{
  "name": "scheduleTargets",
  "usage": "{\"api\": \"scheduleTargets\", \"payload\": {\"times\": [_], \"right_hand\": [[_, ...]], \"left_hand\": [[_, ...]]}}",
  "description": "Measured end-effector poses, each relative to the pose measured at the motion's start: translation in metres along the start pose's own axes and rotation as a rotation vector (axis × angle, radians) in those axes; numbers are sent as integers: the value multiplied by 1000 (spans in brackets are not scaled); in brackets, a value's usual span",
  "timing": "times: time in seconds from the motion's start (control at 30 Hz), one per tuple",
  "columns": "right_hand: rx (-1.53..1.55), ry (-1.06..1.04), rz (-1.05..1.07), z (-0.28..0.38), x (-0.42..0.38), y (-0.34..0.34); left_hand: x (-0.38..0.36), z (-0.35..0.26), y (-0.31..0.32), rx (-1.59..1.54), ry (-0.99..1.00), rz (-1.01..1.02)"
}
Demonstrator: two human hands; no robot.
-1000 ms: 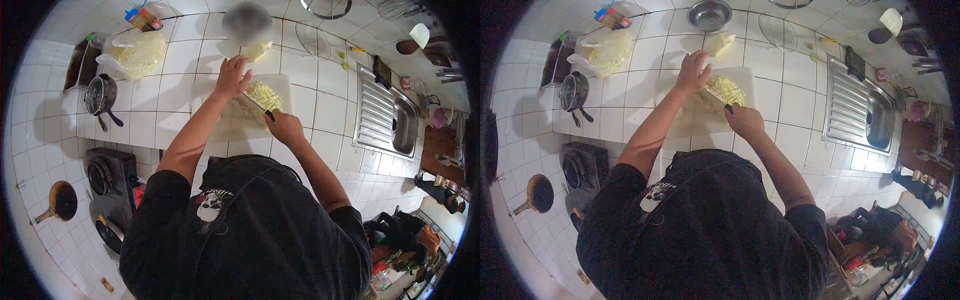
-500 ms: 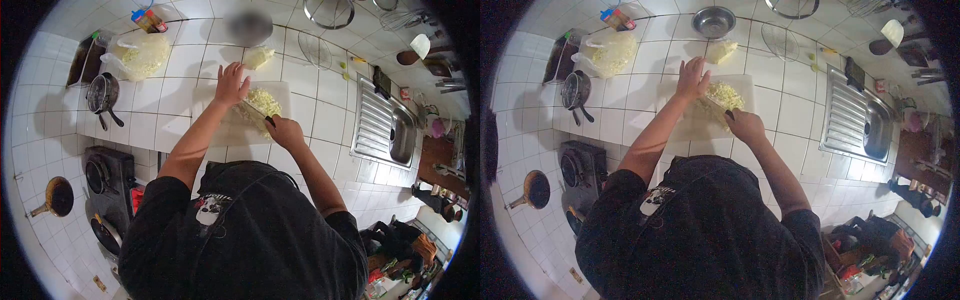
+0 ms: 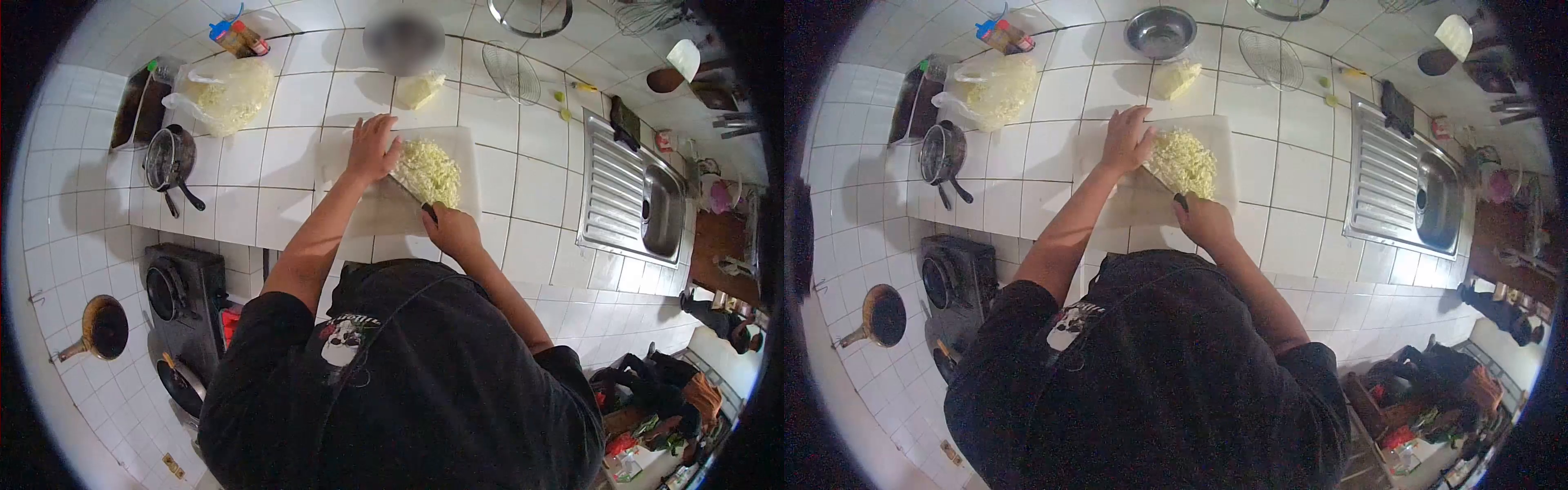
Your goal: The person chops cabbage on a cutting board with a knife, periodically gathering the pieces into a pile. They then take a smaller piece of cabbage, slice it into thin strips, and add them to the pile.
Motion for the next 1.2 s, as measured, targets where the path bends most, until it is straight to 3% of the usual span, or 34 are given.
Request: {"api": "scheduleTargets", "payload": {"times": [0.13,0.4,0.67,0.87,1.07,1.2], "right_hand": [[-60,10,-31,-14,2,-13],[-86,-26,-34,-4,-1,-52],[-129,-37,42,-30,24,-33],[-184,-63,14,-43,31,-30],[-228,-157,154,-47,46,-53],[-413,-284,284,-45,71,-86]], "left_hand": [[14,-14,9,13,74,-21],[23,-28,-14,-71,11,-56],[19,-8,5,-23,-34,-74],[17,-13,11,180,-88,-76],[2,-12,11,362,-131,5],[-4,-20,-8,141,-171,-8]]}}
Point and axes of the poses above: each hand's wrist, its own x-axis towards the middle knuckle, its own y-axis out of the palm, z = x × y, the point moved 8 cm from there along x, towards the middle knuckle, and after that the axes turned 6 degrees about -y, right-handed, at the moved point
